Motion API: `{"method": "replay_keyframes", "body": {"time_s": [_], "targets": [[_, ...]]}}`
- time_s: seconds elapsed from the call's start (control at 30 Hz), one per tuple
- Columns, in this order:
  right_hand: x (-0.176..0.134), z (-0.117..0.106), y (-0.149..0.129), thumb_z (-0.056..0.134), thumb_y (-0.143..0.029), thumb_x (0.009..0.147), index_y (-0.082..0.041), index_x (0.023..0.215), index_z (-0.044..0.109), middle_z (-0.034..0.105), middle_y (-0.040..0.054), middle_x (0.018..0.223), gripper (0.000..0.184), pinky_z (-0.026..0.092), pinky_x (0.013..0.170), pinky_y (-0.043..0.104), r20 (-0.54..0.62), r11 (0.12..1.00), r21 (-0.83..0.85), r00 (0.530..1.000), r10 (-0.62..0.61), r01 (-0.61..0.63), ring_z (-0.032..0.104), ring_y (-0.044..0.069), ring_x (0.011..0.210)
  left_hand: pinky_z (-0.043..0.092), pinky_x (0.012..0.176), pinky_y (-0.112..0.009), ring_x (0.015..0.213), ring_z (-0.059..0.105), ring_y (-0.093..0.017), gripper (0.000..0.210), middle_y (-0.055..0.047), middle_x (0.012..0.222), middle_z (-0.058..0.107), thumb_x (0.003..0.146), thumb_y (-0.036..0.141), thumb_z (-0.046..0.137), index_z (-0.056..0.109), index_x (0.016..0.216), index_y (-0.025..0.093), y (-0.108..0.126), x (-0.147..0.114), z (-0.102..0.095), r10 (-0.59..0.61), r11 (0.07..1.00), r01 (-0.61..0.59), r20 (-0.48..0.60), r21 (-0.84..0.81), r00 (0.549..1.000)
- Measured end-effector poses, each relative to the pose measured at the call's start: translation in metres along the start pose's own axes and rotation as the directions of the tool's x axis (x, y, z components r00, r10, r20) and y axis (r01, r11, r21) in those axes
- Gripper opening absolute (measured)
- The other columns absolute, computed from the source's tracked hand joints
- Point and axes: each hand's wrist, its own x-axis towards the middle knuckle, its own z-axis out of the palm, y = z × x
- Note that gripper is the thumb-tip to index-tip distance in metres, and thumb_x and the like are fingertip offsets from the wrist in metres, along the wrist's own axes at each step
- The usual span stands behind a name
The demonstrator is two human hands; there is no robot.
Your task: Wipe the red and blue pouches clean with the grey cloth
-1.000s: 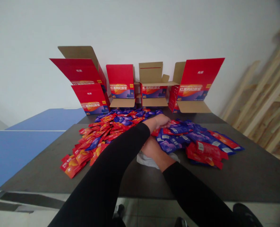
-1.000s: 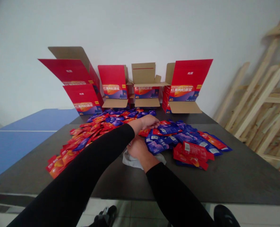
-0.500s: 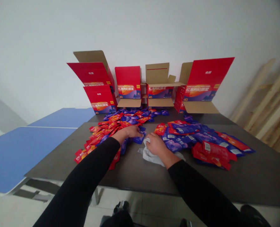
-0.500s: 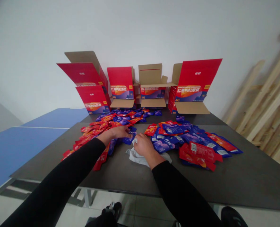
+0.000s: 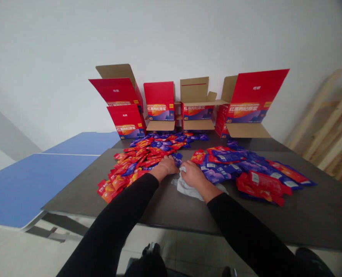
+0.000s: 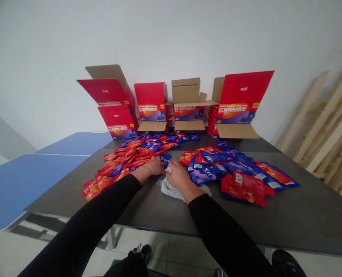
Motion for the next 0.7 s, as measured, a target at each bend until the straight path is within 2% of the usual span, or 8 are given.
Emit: {"method": "replay_keyframes", "body": {"time_s": [0.1,0.17,0.3,0.4,0.5,0.6,0.7], "targets": [[0.000,-0.001,-0.001,0.057,-0.018,0.089,-0.017,0.104,0.066,0.066,0.0112,0.108,0.018,0.046,0.094,0.031,-0.007,1.000,0.012,1.000,0.004,-0.004,0.061,0.023,0.104,0.035,0.110,-0.046,0.142,0.039,-0.047,0.053,-0.020,0.118,0.065,0.043,0.000,0.082,0.045,0.075,0.022,0.000,-0.004,-0.004,-0.024,0.994,0.034,-0.089,0.109,0.996],[0.000,-0.001,-0.001,0.056,-0.017,0.089,-0.017,0.103,0.066,0.066,0.0111,0.108,0.017,0.046,0.094,0.031,-0.011,1.000,0.010,1.000,0.003,-0.003,0.061,0.023,0.104,0.038,0.108,-0.044,0.134,0.050,-0.044,0.048,-0.016,0.100,0.069,0.050,0.004,0.081,0.042,0.072,0.024,0.001,-0.009,-0.007,-0.030,0.993,0.042,-0.102,0.115,0.994],[0.000,0.001,0.000,0.055,-0.015,0.087,-0.017,0.098,0.065,0.065,0.0110,0.105,0.015,0.046,0.095,0.032,-0.044,1.000,0.019,0.999,-0.007,0.008,0.061,0.024,0.103,0.045,0.101,-0.038,0.121,0.061,-0.036,0.035,-0.010,0.084,0.068,0.065,0.010,0.076,0.046,0.071,0.024,0.004,-0.020,-0.010,0.005,0.997,0.005,-0.142,0.072,0.990],[0.000,0.002,0.002,0.055,-0.014,0.085,-0.018,0.096,0.064,0.064,0.0106,0.103,0.015,0.047,0.096,0.034,-0.125,0.999,0.053,0.992,0.006,0.001,0.059,0.024,0.104,0.052,0.088,-0.036,0.100,0.069,-0.029,0.028,-0.008,0.084,0.069,0.068,0.007,0.073,0.053,0.080,0.021,0.005,-0.029,-0.008,-0.011,0.972,-0.034,-0.190,-0.234,0.982],[0.001,0.001,0.006,0.055,-0.014,0.083,-0.019,0.099,0.063,0.062,0.0105,0.104,0.018,0.048,0.099,0.037,-0.267,0.991,0.130,0.963,0.039,-0.004,0.058,0.025,0.105,0.057,0.076,-0.034,0.080,0.071,-0.021,0.031,-0.008,0.093,0.071,0.071,0.005,0.068,0.059,0.097,0.018,0.004,-0.038,-0.003,-0.046,0.799,-0.010,-0.077,-0.602,0.996],[0.000,-0.003,0.010,0.054,-0.014,0.082,-0.019,0.104,0.062,0.061,0.0118,0.107,0.023,0.048,0.103,0.041,-0.418,0.974,0.224,0.906,0.064,0.035,0.058,0.027,0.108,0.059,0.073,-0.032,0.077,0.071,-0.017,0.040,-0.007,0.097,0.072,0.073,0.006,0.066,0.060,0.110,0.018,0.002,-0.043,-0.001,-0.059,0.639,0.058,0.027,-0.767,0.998],[-0.003,-0.007,0.011,0.055,-0.015,0.082,-0.019,0.108,0.063,0.061,0.0127,0.110,0.028,0.048,0.106,0.044,-0.502,0.957,0.266,0.864,0.039,0.111,0.057,0.028,0.113,0.060,0.070,-0.032,0.074,0.070,-0.017,0.026,-0.008,0.095,0.072,0.089,0.028,0.062,0.063,0.113,0.017,0.002,-0.045,-0.003,-0.097,0.533,0.178,0.149,-0.827,0.984]]}}
